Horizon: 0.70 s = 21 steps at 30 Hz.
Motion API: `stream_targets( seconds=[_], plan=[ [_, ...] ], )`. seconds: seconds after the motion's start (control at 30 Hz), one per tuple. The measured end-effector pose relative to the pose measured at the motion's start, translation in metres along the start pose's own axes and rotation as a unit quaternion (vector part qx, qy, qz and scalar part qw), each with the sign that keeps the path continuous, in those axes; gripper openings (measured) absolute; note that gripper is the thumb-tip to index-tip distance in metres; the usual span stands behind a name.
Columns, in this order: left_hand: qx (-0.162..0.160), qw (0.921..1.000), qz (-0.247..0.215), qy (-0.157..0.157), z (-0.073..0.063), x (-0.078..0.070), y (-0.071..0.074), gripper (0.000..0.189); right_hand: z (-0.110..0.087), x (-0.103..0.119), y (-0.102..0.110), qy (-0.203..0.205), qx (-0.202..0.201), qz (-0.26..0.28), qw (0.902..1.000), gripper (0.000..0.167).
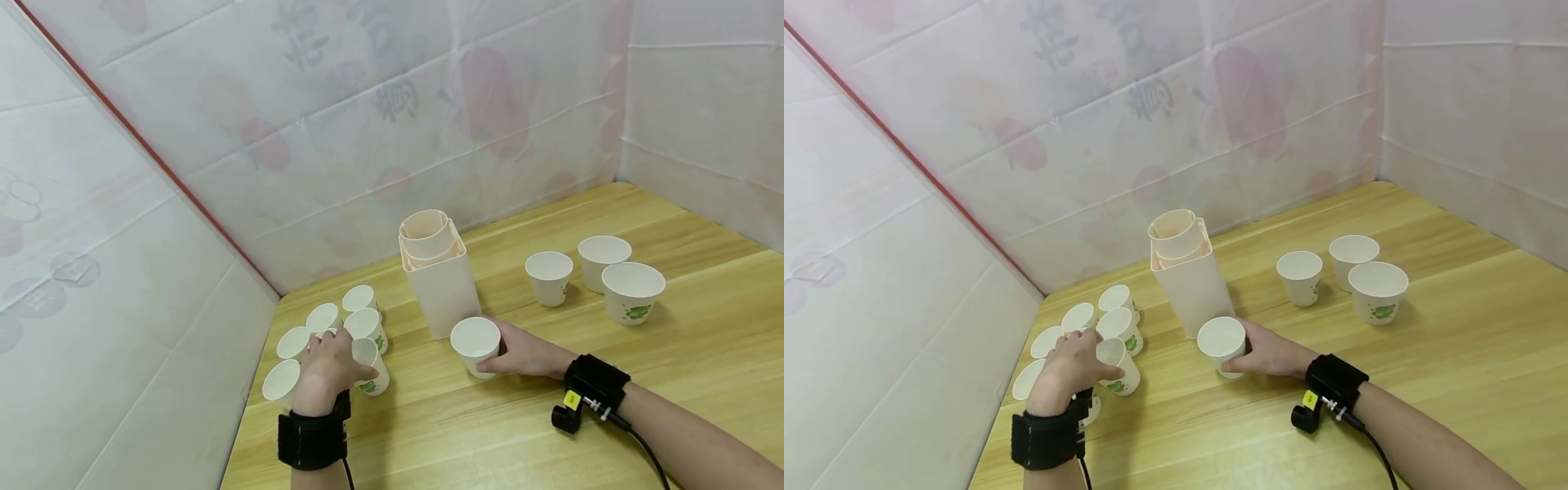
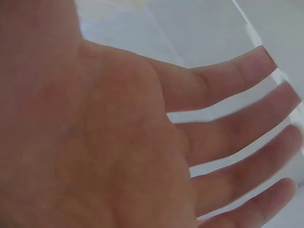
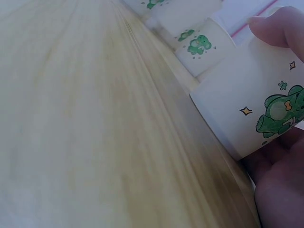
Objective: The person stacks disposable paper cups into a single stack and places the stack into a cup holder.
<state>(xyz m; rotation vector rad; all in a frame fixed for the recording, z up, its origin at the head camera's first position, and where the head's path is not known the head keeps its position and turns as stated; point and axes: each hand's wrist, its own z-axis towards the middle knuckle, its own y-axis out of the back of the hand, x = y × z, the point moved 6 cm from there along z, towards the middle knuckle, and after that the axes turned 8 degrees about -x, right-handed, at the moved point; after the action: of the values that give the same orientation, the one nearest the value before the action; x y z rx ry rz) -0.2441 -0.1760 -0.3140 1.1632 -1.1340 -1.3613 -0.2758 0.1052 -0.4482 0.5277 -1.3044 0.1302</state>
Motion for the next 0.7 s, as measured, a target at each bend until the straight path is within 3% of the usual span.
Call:
stream_targets(
  seconds=[0.1,0.23,0.37,0.5,0.7],
  plan=[
    [-0.028,0.9985,-0.024,-0.041,-0.004,-0.013,0.008,0.062,0.0,0.001,0.0,0.0,0.001,0.001,1.0,0.077],
    [-0.072,0.9906,-0.062,-0.098,-0.007,-0.032,0.018,0.063,0.0,0.0,-0.001,0.001,0.0,-0.002,1.0,0.076],
    [-0.1,0.9782,-0.119,-0.137,-0.01,-0.05,0.024,0.063,0.001,0.001,-0.001,0.004,-0.001,0.002,1.0,0.077],
    [-0.11,0.961,-0.186,-0.173,-0.011,-0.066,0.027,0.065,0.001,0.002,-0.002,0.01,0.004,0.013,0.9998,0.075],
    [-0.131,0.9407,-0.243,-0.198,-0.007,-0.087,0.032,0.066,0.0,0.002,-0.002,0.012,0.01,0.012,0.9998,0.073]
  ],
)
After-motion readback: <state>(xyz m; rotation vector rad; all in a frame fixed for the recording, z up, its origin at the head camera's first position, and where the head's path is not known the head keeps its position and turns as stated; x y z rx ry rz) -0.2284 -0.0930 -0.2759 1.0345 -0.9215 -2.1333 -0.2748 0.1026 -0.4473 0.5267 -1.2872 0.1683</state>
